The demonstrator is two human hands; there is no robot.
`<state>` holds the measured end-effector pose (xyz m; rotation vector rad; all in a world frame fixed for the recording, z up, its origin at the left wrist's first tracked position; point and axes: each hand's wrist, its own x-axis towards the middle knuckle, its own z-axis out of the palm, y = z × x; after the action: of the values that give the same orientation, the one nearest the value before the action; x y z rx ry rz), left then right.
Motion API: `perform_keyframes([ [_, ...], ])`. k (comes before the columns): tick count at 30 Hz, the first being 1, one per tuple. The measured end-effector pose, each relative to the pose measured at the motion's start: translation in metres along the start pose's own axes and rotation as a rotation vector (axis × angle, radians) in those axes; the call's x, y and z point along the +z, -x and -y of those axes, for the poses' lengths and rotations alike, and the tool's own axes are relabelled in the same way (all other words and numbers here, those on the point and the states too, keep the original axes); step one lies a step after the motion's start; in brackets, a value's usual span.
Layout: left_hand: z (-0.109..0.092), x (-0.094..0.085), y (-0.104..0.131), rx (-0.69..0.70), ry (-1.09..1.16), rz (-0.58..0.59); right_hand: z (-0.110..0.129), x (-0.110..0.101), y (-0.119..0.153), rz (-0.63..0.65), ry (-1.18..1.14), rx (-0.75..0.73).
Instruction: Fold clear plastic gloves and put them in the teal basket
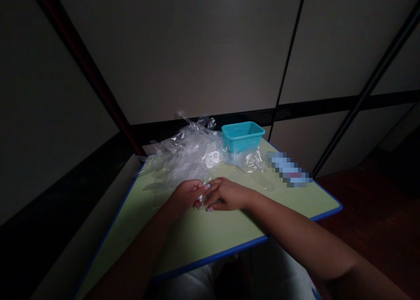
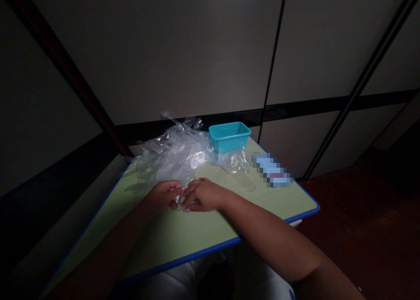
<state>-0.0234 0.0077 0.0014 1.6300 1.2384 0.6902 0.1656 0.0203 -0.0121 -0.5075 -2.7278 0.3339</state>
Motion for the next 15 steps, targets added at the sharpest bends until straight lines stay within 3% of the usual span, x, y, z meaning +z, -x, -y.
perform_keyframes([
  [15, 0.0061, 0.0083, -0.0075, 0.025, 0.078, 0.053, 0.0015, -0.0011, 0.0011, 0.006, -0.042, 0.014],
])
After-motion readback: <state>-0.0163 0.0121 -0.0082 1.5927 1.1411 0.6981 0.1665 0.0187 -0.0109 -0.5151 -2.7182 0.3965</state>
